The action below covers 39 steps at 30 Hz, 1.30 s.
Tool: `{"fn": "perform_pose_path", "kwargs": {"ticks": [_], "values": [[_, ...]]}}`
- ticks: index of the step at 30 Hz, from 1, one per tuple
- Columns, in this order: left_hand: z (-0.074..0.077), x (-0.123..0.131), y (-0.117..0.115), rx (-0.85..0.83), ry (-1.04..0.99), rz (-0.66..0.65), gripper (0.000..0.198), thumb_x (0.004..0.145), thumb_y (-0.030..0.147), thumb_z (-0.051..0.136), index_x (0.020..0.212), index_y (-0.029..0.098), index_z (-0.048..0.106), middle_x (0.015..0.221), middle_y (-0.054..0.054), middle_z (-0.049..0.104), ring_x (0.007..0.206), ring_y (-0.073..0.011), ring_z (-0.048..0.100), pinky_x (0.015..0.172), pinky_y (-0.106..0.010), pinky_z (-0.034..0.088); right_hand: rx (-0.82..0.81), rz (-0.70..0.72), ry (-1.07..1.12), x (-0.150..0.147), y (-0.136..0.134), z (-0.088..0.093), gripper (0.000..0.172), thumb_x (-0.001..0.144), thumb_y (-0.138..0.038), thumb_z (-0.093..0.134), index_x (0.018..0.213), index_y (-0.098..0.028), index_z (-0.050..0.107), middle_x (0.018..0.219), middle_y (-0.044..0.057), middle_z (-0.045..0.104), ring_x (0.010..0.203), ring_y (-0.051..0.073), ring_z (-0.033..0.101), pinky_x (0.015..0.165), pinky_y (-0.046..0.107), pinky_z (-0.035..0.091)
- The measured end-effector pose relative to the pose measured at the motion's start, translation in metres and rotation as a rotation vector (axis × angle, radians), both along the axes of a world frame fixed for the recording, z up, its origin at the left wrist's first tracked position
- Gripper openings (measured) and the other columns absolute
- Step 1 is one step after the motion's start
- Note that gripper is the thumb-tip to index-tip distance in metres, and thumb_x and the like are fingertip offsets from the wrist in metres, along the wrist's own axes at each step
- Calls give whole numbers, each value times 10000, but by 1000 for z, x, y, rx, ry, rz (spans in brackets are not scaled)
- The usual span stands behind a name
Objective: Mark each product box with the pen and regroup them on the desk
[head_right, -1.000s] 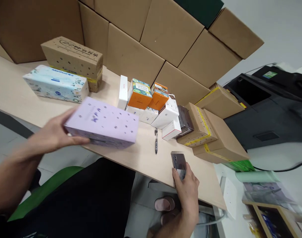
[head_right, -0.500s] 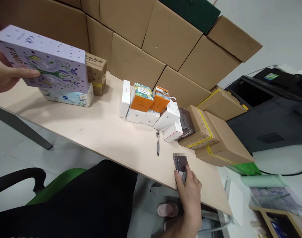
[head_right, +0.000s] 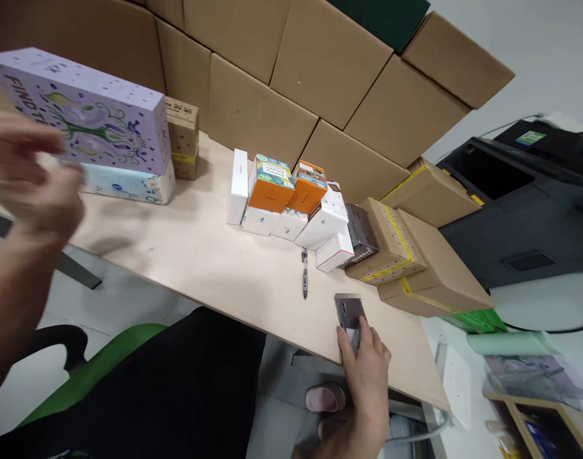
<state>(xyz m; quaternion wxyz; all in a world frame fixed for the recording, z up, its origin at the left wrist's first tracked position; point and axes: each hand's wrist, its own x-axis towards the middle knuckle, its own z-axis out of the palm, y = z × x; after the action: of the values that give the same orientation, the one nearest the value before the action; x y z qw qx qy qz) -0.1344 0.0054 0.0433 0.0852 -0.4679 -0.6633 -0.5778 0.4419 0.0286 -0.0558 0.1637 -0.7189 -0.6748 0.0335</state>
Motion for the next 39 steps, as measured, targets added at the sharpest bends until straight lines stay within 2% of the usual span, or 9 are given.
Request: {"fn": "perform_pose_path", "kwargs": {"ticks": [1,3,8,12,16,22,26,30,39], "values": [[-3,23,2,-13,158,-9,425,874,394,668,1237,191,587,1327,-15,517,1377,-265,436,1261,-548,356,2,5,-4,0,0,0,990,885,-831,338,1467,-62,562,1434,288,625,1362,449,540,1168,589,350],[-3,68,14,-218,392,-166,379,928,325,624,1284,196,642,1230,-70,550,1240,-264,529,1143,-505,455,6,6,-10,-1,-1,0,1005,889,-841,315,1463,-55,565,1424,294,629,1352,443,545,1161,586,356],[14,127,62,-665,561,-277,666,996,326,507,1633,256,327,1327,-195,510,1218,-387,574,946,-495,510,27,8,-18,0,1,-3,1101,864,-896,252,1447,-22,581,1427,316,617,1355,458,533,1165,610,353],[14,128,76,-816,582,-248,590,1035,431,442,1599,280,361,1313,-207,529,1214,-429,594,939,-509,499,48,12,-26,1,1,-6,1105,869,-901,247,1441,-19,587,1410,323,625,1347,465,541,1156,623,368],[3,118,75,-756,507,-123,609,1017,585,462,1469,178,475,1259,-223,589,1127,-414,648,889,-475,521,46,8,-26,0,0,-4,1117,860,-914,252,1446,-26,590,1415,319,628,1353,476,540,1153,632,375],[-2,96,76,-654,376,-40,416,1004,372,473,1369,181,537,1165,-167,699,1066,-341,695,930,-459,522,26,-5,-22,-5,-2,2,1159,841,-936,220,1440,-16,594,1420,328,631,1359,486,545,1151,631,376],[2,83,72,-662,252,-101,579,1016,430,444,1547,203,409,1148,-163,720,1140,-365,676,995,-504,503,20,-4,-29,-7,-3,5,1146,841,-936,230,1434,-31,606,1425,315,639,1362,484,550,1155,620,378],[7,75,79,-821,253,-134,702,1014,566,425,1641,273,311,1343,-206,619,1239,-432,628,1033,-562,477,19,-9,-32,-8,-3,5,1185,829,-949,195,1426,-14,611,1413,335,637,1353,494,555,1141,631,387],[-2,97,128,-1065,459,-147,740,1003,642,397,1549,149,468,1549,-310,384,1338,-527,502,1046,-594,429,54,0,-38,-3,-3,0,1172,833,-951,220,1421,-21,626,1386,331,652,1322,489,574,1114,633,406]]}}
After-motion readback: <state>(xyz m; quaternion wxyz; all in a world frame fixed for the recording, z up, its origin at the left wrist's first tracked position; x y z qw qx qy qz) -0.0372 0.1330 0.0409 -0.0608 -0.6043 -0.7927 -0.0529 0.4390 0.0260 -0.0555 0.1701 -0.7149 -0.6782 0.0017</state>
